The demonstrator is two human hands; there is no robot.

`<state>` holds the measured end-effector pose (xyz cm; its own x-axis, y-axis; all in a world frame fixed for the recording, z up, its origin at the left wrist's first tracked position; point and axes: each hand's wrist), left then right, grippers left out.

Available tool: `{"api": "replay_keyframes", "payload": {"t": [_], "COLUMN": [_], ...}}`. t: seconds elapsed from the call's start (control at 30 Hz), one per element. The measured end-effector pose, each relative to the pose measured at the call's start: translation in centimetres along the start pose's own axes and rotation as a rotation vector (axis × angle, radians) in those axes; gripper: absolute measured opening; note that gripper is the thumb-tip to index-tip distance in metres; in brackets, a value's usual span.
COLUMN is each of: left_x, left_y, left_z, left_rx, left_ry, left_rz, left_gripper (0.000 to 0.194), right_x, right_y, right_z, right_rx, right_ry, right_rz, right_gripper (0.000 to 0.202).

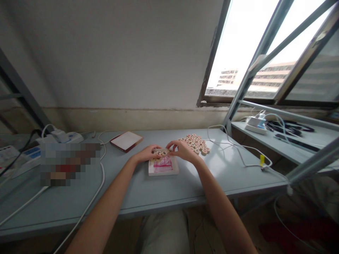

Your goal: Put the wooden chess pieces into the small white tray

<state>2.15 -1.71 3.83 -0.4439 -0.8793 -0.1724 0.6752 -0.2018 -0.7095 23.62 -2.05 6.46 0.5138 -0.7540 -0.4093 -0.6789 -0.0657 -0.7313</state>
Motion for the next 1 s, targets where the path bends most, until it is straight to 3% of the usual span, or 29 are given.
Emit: {"api": "replay_keyframes", "payload": {"t": [0.13,0.27,0.43,0.5,0.6,0.67,0.83,1.0], "left_x": [-0.2,-0.7,-0.9,-0.7,-0.5,-0.4,-0.3,-0.4], "left_y": [0.2,0.8,1.7,1.8,1.9,1.9,2.0,2.0], "left_z": [-0.4,-0.8,-0.3,0.1,0.6,0.7,0.5,0.5], "left_rx": [0.032,0.077,-0.110,-0.171,-0.231,-0.271,-0.327,-0.303], "left_ry": [0.017,-0.030,0.026,0.042,0.047,0.050,0.051,0.060], "left_rz": [0.018,0.068,0.212,0.249,0.254,0.237,0.212,0.200], "left_gripper": [0.047,0.044,0.042,0.043,0.045,0.046,0.051,0.050], "right_x": [0.0,0.1,0.0,0.0,0.1,0.2,0.3,0.0], "right_y": [1.2,1.7,1.2,0.8,0.2,0.2,0.9,0.7], "right_z": [-0.5,0.1,0.2,0.5,1.7,3.1,4.9,3.7], "right_rx": [-0.028,0.067,0.177,0.269,0.517,0.680,0.790,0.730], "right_ry": [-0.110,-0.108,-0.101,-0.087,0.013,0.097,0.081,0.043], "right_rz": [-0.132,-0.090,-0.139,-0.062,0.212,0.281,0.094,0.097], "right_gripper": [0.023,0.018,0.008,0.009,0.023,0.037,0.032,0.024]}}
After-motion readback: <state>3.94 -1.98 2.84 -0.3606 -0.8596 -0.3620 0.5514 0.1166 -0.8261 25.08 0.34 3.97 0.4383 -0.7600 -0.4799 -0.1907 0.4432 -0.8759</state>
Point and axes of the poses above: each hand's wrist, its own x-axis away from the middle knuckle, its own y-axis out of the palm, z = x × y, and after that the axes turned 6 degrees about z, right-handed
